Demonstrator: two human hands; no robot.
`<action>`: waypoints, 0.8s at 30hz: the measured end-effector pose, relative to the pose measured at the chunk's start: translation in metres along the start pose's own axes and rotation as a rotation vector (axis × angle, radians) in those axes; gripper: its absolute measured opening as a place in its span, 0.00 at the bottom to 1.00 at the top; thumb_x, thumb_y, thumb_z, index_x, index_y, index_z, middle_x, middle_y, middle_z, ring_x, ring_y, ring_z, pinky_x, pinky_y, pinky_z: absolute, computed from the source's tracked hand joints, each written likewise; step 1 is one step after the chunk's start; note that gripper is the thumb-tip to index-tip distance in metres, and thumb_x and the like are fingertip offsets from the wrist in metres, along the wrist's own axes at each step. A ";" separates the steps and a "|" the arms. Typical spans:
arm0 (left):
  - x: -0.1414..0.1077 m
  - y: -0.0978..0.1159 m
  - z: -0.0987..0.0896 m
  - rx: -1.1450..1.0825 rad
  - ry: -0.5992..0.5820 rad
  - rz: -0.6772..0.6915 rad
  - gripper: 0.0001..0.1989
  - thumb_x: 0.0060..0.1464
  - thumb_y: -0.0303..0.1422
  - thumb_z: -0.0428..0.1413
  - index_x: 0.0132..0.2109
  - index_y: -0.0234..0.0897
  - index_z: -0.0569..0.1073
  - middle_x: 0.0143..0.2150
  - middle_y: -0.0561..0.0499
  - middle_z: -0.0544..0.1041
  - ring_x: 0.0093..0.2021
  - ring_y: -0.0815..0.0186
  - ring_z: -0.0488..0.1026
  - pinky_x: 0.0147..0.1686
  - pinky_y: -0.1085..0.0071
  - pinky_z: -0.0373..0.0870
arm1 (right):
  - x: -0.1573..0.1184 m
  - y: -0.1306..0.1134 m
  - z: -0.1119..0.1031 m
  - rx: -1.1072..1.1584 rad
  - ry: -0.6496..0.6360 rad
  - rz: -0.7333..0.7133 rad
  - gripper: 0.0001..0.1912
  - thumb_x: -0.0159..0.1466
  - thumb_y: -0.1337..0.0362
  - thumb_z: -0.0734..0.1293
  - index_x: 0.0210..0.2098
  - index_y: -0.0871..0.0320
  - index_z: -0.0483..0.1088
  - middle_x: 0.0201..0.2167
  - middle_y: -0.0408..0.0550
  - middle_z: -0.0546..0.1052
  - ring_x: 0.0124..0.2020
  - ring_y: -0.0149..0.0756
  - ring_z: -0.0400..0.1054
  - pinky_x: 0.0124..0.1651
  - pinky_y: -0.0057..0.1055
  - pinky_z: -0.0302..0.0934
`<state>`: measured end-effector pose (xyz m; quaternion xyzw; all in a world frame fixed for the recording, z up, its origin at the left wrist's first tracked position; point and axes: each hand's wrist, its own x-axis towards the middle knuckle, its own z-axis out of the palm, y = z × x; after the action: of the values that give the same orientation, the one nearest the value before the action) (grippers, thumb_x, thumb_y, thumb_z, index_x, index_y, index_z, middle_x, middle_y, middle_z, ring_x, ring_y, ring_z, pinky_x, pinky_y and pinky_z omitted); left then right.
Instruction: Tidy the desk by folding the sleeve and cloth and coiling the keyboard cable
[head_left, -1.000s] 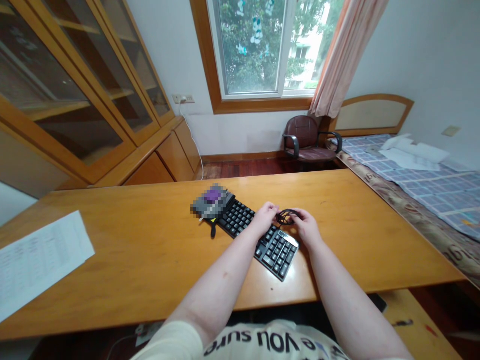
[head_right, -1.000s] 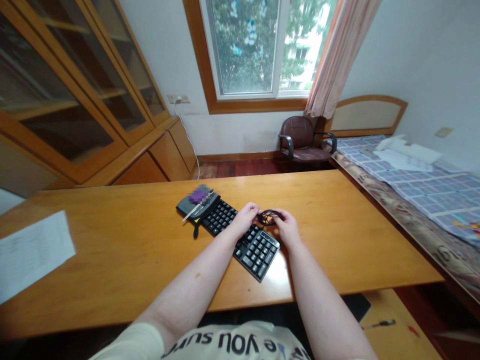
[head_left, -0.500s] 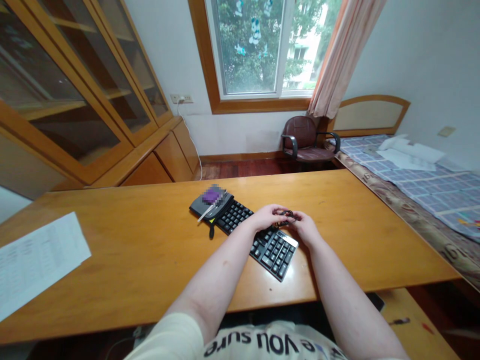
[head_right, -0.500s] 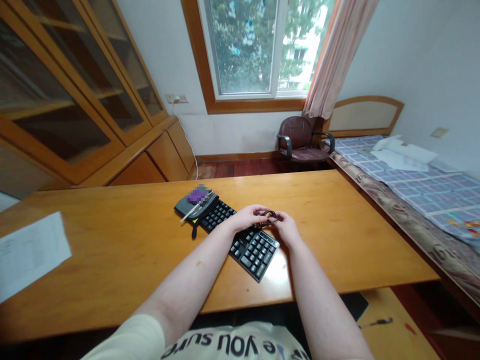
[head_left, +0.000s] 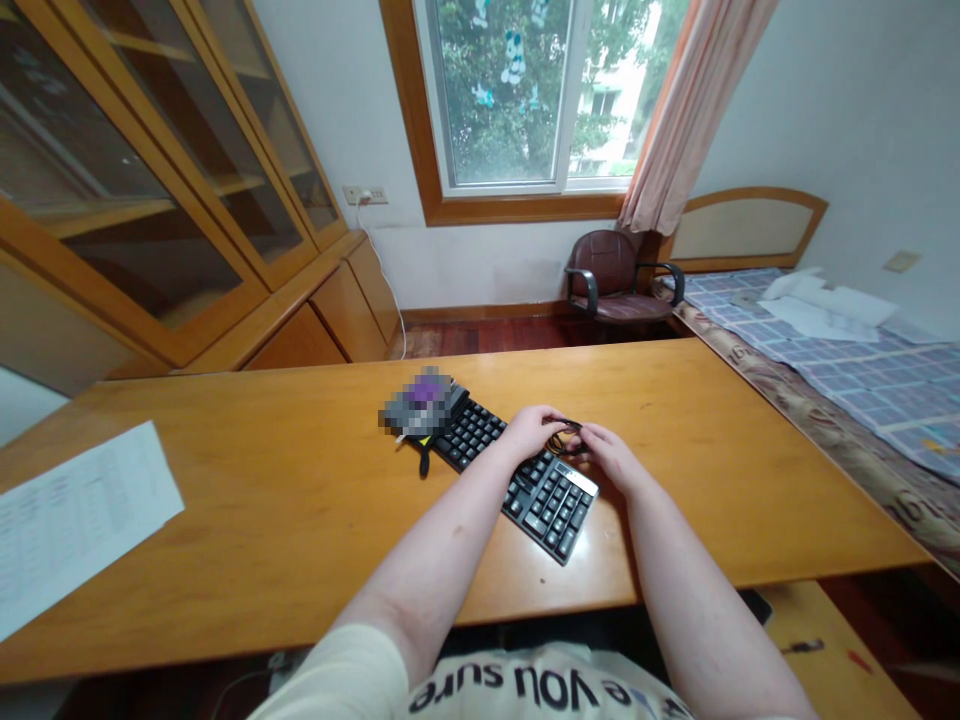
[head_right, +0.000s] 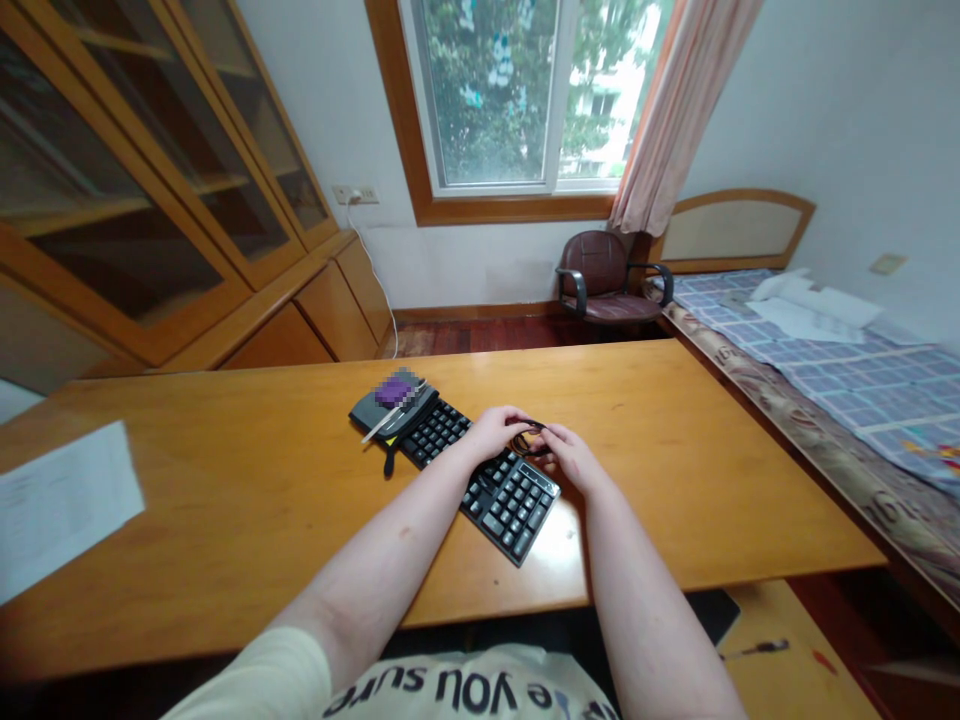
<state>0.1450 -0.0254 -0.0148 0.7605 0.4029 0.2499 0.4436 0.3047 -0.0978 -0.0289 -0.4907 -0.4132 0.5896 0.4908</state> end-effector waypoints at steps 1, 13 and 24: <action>0.000 0.000 0.000 0.027 -0.008 0.010 0.12 0.54 0.33 0.52 0.42 0.33 0.75 0.38 0.48 0.78 0.39 0.65 0.73 0.42 0.70 0.67 | 0.001 0.001 0.000 0.004 0.035 0.001 0.22 0.51 0.46 0.68 0.33 0.59 0.72 0.26 0.47 0.74 0.28 0.35 0.68 0.30 0.31 0.64; -0.001 -0.003 -0.003 0.079 -0.143 0.032 0.14 0.50 0.36 0.54 0.42 0.33 0.76 0.35 0.50 0.78 0.35 0.65 0.72 0.37 0.71 0.66 | 0.004 0.003 -0.003 0.087 0.058 -0.044 0.17 0.53 0.49 0.67 0.26 0.58 0.69 0.23 0.44 0.71 0.27 0.33 0.66 0.36 0.34 0.63; -0.015 0.009 -0.004 0.277 -0.150 0.098 0.16 0.48 0.34 0.56 0.46 0.40 0.74 0.43 0.50 0.77 0.42 0.62 0.72 0.43 0.71 0.65 | 0.006 0.003 0.001 -0.071 0.149 -0.113 0.22 0.53 0.43 0.64 0.22 0.57 0.62 0.16 0.39 0.63 0.20 0.29 0.57 0.26 0.29 0.53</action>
<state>0.1373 -0.0388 -0.0052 0.8496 0.3617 0.1559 0.3507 0.3031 -0.0926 -0.0329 -0.5263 -0.4231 0.5079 0.5348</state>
